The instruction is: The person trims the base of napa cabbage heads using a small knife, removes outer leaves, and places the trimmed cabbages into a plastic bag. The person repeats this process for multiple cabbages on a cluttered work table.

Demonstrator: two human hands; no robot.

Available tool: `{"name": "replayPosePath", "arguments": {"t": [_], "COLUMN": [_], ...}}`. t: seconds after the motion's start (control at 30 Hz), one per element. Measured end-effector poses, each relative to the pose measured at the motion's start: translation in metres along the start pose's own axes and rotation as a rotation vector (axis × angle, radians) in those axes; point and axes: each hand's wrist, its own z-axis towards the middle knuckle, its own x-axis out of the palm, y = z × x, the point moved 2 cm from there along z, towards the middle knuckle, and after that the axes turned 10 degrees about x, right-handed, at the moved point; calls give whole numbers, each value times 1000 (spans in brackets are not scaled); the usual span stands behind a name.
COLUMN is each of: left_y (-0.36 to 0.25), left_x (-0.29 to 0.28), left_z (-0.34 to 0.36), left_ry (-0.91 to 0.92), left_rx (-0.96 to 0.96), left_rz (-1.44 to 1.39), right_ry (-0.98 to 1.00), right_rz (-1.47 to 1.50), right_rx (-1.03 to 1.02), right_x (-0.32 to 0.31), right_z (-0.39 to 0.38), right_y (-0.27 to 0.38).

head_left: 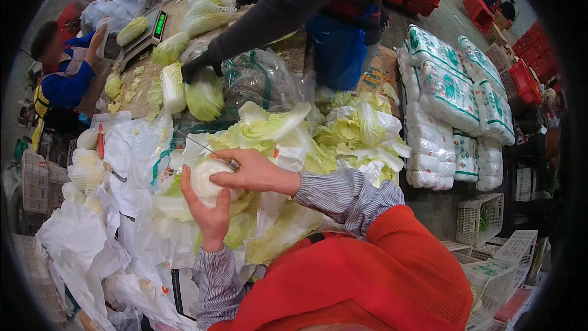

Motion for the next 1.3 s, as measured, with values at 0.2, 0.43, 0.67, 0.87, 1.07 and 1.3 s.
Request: {"name": "replayPosePath", "arguments": {"t": [0.2,0.43,0.67,0.87,1.07,1.3], "left_y": [50,13,-3,20,87,19], "left_x": [-16,-47,-16,-23,-76,-55], "left_z": [-25,-17,28,6,-6,-15], "left_ry": [136,-81,61,-91,-465,-283], "left_rx": [199,54,-177,-127,-246,242], "left_rz": [224,241,-70,-128,381,654], "right_ry": [117,216,197,207,179,110], "right_rz": [124,199,108,69,120,130], "right_rx": [237,322,290,246,225,279], "right_x": [-15,-17,-16,-6,-4,-4], "right_z": [16,9,3,2,4,6], "right_y": [6,12,11,14,15,12]}}
